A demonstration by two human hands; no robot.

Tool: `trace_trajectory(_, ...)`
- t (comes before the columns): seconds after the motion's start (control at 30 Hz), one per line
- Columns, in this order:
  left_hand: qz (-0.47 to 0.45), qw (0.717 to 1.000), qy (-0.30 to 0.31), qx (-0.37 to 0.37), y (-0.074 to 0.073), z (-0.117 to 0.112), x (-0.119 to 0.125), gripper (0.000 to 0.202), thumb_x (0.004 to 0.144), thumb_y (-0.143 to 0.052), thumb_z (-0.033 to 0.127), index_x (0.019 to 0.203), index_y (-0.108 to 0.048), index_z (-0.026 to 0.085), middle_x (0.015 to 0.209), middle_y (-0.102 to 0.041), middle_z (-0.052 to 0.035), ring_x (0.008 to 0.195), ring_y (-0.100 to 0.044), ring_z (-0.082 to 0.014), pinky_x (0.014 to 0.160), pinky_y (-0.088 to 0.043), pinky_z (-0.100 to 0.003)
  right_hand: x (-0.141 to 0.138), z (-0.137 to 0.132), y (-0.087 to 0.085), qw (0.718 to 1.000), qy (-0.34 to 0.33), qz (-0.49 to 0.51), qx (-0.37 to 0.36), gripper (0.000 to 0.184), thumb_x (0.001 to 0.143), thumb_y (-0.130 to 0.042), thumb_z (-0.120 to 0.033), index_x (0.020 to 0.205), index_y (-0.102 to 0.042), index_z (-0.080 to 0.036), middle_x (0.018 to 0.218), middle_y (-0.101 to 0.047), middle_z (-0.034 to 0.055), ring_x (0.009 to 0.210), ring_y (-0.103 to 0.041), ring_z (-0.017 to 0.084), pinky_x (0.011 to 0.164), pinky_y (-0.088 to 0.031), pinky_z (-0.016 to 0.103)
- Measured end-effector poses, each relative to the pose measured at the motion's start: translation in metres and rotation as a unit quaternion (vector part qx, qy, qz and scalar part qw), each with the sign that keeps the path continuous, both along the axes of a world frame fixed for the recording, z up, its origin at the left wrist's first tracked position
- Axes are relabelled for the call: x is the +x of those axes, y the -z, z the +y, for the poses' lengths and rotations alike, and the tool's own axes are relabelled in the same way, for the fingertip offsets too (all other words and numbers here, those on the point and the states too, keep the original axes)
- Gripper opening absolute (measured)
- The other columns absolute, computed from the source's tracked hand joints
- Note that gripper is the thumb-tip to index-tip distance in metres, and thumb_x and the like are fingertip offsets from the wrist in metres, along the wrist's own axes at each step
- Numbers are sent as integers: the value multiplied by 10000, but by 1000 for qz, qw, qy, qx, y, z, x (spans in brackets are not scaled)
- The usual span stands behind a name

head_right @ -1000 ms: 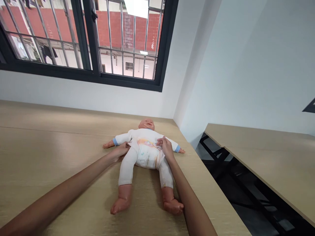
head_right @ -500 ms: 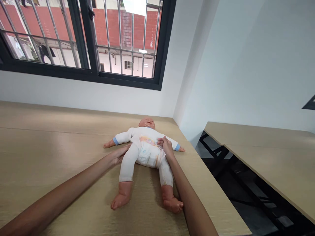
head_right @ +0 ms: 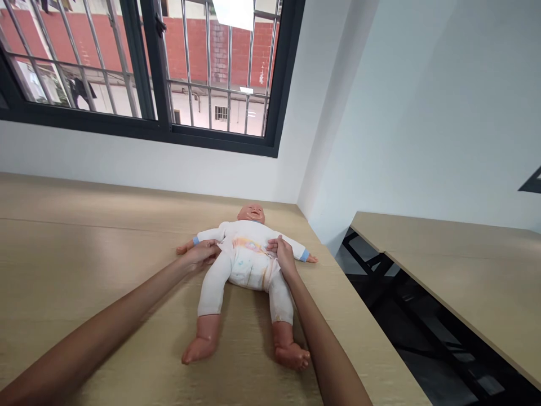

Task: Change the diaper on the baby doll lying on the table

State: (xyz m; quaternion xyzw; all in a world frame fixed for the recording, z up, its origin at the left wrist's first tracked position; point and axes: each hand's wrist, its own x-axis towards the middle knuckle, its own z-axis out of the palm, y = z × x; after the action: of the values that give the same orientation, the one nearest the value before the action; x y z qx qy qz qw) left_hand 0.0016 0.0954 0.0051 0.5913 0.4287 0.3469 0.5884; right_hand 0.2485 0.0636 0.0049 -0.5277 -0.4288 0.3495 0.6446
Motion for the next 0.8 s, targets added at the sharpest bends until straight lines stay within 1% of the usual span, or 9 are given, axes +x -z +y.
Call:
trace_trajectory(0.1, -29, 999, 2, -41, -12, 3, -10, 126, 675, -556, 110, 766, -491, 169, 605, -575, 21, 567, -577, -100, 620, -491, -238, 0, -1, 1, 1000, -6, -9, 7, 568, 752, -507, -722, 619, -615, -181, 550, -618, 38, 557, -607, 158, 607, -505, 285)
trace_trajectory(0.2, -39, 998, 12, -57, -17, 5, -15, 137, 652, -581, 119, 752, -501, 165, 600, -591, 19, 554, -580, -101, 617, -495, -245, 0, -1, 2, 1000, -12, -15, 6, 558, 761, -504, -707, 636, -625, -177, 570, -627, 40, 577, -614, 157, 616, -496, 276)
trace_trajectory(0.37, -38, 997, 25, -58, -14, 11, -18, 178, 592, -632, 141, 715, -505, 162, 596, -597, 26, 524, -559, -89, 594, -485, -237, 2, 0, 3, 1000, -14, -14, 4, 550, 773, -502, -696, 634, -622, -177, 568, -627, 38, 575, -607, 155, 619, -491, 274)
trace_trajectory(0.47, -31, 997, 37, -54, -12, 14, -21, 214, 582, -677, 212, 702, -506, 165, 580, -590, 25, 508, -552, -93, 540, -454, -226, 2, 0, 2, 1000, -16, -8, -4, 558, 765, -507, -701, 630, -621, -173, 560, -622, 35, 564, -602, 146, 612, -480, 261)
trace_trajectory(0.6, -10, 997, 50, -51, -11, 17, -26, 261, 572, -701, 296, 709, -523, 163, 599, -597, 12, 503, -552, -104, 527, -444, -240, 1, 0, 1, 1000, -17, 8, -12, 536, 779, -519, -671, 616, -622, -172, 549, -619, 31, 545, -594, 135, 600, -466, 247)
trace_trajectory(0.7, 17, 997, 56, -49, -11, 20, -30, 255, 558, -693, 282, 721, -541, 160, 593, -582, 20, 495, -537, -104, 517, -427, -239, 0, -1, 0, 1000, -19, 13, -13, 515, 803, -515, -641, 617, -624, -174, 549, -620, 30, 546, -594, 136, 606, -465, 247)
trace_trajectory(0.8, 38, 996, 65, -44, -14, 19, -33, 256, 510, -659, 204, 742, -558, 163, 592, -567, 35, 518, -526, -106, 511, -400, -223, 0, -1, 0, 1000, -19, 10, -12, 513, 813, -507, -637, 622, -625, -176, 554, -624, 32, 555, -599, 143, 611, -465, 254)
